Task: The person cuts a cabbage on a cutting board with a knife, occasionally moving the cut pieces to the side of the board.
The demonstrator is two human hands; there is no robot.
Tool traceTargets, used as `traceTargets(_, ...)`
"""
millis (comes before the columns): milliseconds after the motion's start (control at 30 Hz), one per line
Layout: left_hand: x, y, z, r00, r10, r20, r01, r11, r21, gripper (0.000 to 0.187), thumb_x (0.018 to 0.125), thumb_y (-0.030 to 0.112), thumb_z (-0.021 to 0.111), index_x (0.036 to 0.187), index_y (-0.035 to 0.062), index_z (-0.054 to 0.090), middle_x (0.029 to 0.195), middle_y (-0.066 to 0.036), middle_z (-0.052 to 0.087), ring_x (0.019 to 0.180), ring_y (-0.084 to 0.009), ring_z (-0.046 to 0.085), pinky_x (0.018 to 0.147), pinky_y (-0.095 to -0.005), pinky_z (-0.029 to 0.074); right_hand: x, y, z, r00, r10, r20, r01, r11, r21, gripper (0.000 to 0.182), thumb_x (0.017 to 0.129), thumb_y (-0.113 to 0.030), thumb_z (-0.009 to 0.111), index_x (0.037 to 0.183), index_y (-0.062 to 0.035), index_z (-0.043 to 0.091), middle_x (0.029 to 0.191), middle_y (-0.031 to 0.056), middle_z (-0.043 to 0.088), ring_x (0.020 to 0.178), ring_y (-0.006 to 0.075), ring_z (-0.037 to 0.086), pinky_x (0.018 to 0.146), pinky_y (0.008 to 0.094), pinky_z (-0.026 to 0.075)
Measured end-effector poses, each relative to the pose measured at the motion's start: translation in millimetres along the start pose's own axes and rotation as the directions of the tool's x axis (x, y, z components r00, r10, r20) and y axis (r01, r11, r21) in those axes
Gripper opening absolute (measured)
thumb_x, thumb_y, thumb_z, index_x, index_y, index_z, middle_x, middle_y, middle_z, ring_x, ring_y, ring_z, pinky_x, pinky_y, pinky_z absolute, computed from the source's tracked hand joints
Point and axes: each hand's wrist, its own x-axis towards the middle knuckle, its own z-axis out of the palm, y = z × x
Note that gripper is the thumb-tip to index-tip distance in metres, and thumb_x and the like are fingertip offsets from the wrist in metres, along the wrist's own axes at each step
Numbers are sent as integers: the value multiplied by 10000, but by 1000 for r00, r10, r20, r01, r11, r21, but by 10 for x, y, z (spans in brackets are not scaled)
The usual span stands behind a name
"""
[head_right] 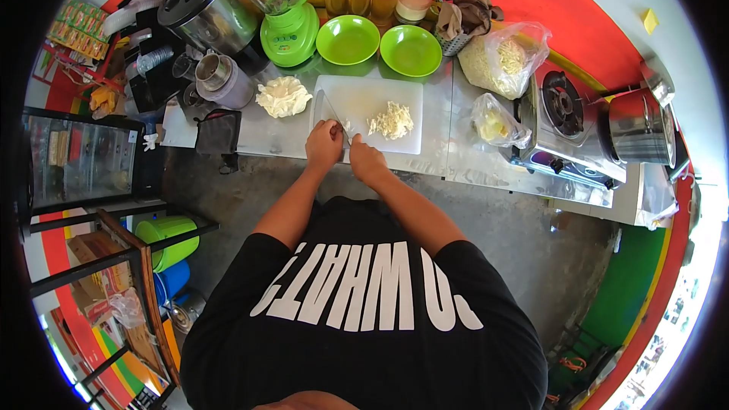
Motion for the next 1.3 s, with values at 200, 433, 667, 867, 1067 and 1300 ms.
traceTargets(200,45,17,12,998,-45,34,46,998,-29,111,909,208,692,908,107,647,874,-66,644,826,-319,656,708,-454,516,-104,371,-58,993,117,-28,-115,992,58,346,950,-77,516,1248,65,412,1032,331,693,1000,474,694,881,533,553)
traceTargets(433,58,-254,36,999,27,43,-18,978,-207,67,848,78,672,886,53,623,842,-103,642,764,-300,648,701,-424,521,-230,321,-66,998,-68,-9,69,994,85,427,922,-162,603,1237,40,398,955,346,678,937,508,671,842,571,526)
traceTargets(667,-8,-221,16,997,71,22,-63,957,-283,94,814,12,654,891,44,610,831,-97,609,725,-251,635,691,-372,525,-273,523,-3,997,-70,22,67,992,106,430,939,-178,616,1249,17,390,988,325,678,959,503,660,857,573,516)
traceTargets(867,-18,-235,13,996,85,30,-73,959,-273,126,819,-7,641,929,44,607,861,-98,602,748,-250,633,706,-369,527,-307,959,9,991,103,-81,-89,983,162,415,954,-192,611,1241,16,396,985,342,674,961,521,652,850,582,507)
traceTargets(1067,29,-207,-48,992,123,15,-114,958,-265,173,812,-9,648,970,52,609,898,-101,612,797,-276,629,742,-391,521,-394,729,-101,994,-11,-109,31,982,188,414,971,-235,612,1240,9,413,946,342,674,939,515,652,830,577,504)
traceTargets(1300,368,-64,-669,942,230,-243,-174,957,231,511,771,94,769,1252,139,603,1269,-88,548,1209,-327,479,1036,-479,384,-346,392,-221,987,-133,-88,148,970,194,421,980,-240,605,1279,-5,425,937,332,673,921,509,651,820,565,499)
